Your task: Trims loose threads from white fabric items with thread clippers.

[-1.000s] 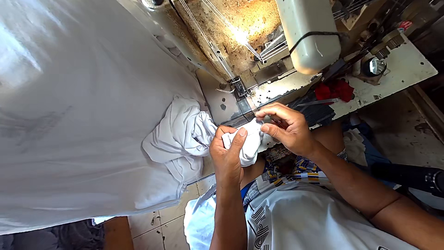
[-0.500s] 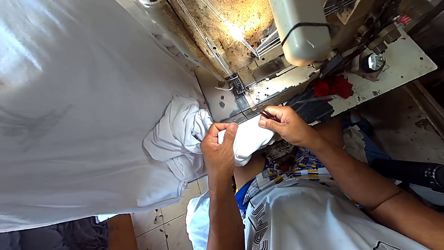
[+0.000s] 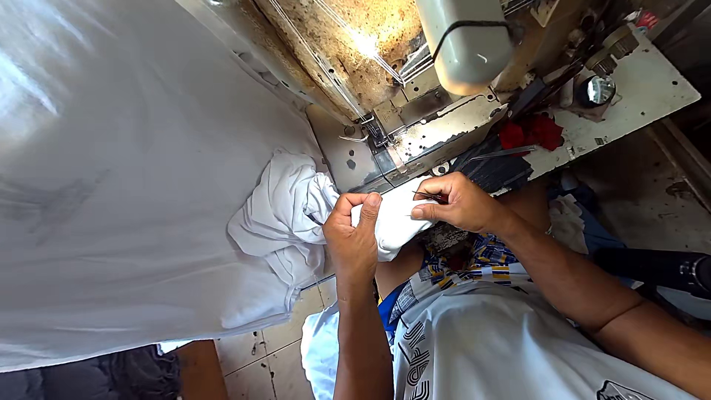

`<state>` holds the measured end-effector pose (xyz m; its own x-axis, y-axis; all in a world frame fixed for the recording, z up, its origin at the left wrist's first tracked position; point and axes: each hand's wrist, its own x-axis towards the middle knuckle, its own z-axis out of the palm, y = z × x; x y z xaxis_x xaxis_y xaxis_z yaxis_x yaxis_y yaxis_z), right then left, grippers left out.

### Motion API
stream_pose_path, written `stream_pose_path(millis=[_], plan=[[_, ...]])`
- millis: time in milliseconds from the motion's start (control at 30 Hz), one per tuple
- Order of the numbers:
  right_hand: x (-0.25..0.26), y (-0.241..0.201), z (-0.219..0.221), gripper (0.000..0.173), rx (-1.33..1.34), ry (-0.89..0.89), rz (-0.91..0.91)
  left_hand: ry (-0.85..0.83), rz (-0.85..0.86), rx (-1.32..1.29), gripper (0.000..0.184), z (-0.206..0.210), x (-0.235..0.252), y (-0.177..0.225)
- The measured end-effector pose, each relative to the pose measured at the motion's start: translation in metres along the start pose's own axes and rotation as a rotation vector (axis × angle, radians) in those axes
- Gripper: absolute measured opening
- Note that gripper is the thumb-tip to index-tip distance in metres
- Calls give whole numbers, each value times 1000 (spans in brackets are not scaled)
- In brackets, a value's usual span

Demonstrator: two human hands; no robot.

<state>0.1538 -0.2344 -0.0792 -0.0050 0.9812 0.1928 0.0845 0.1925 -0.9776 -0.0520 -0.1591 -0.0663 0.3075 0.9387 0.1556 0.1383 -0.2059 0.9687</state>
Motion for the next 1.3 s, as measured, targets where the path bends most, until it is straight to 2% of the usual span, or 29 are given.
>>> stream_pose_path(millis=[333,500,567,633,700,767,867,933,1000,1067,1133,1167,1233,1300], plan=[[-3,7,3,23,-48,59,43,-26,16,-33,20,-2,0,-5],[-3,10,3,26,-1,68,71,-81,30,-94,13,-7,-2,-4],[-3,10,4,25,-66,104,70,-91,28,-112,14,-8,-2,-3],[-3,8,4,15,-241,164,8,-95,26,-109,15,-8,-3,-3],[-3,2,4,24,-354,225,-85,-98,29,-111,15,-8,-3,-3],[-4,-6,6,21,-325,282,-206,-106,29,-118,17,-8,-3,-3],[-4,-14,15,15,-273,231,-353,-115,22,-131,19,-6,-3,-1],[-3,-14,23,22,-331,182,-356,-129,32,-137,19,-3,-2,0],[-2,-8,33,20,-370,188,-352,-140,49,-118,19,-1,-2,0],[-1,-6,40,11,-231,237,-369,-141,53,-75,18,0,-3,-2],[0,-13,38,5,72,287,-320,-123,51,-66,18,-1,-3,-6],[1,-17,32,7,185,325,-284,-111,46,-68,19,-3,-3,-8],[6,-18,14,12,258,420,-261,-87,39,-74,20,-9,-3,-10],[10,-13,-5,12,171,454,-286,-71,40,-81,21,-12,-3,-12]])
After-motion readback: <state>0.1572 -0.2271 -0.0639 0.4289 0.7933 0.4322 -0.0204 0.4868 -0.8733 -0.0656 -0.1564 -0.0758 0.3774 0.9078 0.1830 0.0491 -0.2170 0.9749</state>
